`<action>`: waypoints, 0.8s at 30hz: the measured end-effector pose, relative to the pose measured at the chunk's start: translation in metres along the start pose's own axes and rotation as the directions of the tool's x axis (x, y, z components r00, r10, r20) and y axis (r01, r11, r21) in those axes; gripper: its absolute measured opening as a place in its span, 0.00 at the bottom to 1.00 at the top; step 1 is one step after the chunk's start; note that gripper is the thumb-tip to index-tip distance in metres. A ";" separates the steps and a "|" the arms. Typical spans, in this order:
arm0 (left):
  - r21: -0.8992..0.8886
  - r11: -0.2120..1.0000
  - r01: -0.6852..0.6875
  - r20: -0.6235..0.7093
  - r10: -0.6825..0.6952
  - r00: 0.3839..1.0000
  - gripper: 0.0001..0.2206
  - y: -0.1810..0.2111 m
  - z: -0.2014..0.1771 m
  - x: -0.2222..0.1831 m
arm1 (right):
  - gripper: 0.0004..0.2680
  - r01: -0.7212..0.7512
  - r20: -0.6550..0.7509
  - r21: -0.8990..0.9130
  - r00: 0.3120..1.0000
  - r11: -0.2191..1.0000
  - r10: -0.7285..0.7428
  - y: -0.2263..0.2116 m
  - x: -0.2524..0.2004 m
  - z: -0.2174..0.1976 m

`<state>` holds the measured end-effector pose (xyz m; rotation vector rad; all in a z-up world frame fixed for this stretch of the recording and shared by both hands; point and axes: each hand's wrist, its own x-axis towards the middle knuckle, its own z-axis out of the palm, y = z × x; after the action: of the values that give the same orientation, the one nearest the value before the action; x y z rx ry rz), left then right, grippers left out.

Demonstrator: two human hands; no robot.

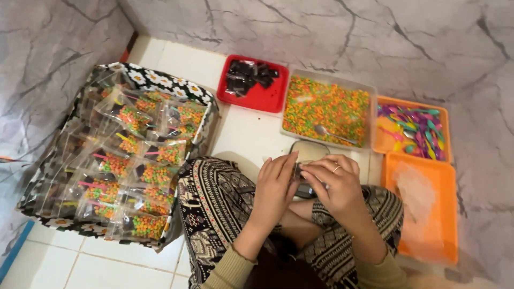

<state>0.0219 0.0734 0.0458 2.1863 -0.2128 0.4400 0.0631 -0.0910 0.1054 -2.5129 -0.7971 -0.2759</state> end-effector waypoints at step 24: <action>-0.554 0.804 0.217 0.392 0.021 0.920 0.29 0.126 -0.021 -0.043 | 0.05 -0.148 -0.089 0.553 0.968 0.820 0.235 -0.018 -0.137 -0.069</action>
<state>-0.0608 0.0134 0.1337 1.6253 -0.3879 -0.1232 -0.0617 -0.1801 0.1266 -1.9801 -0.4663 -0.1423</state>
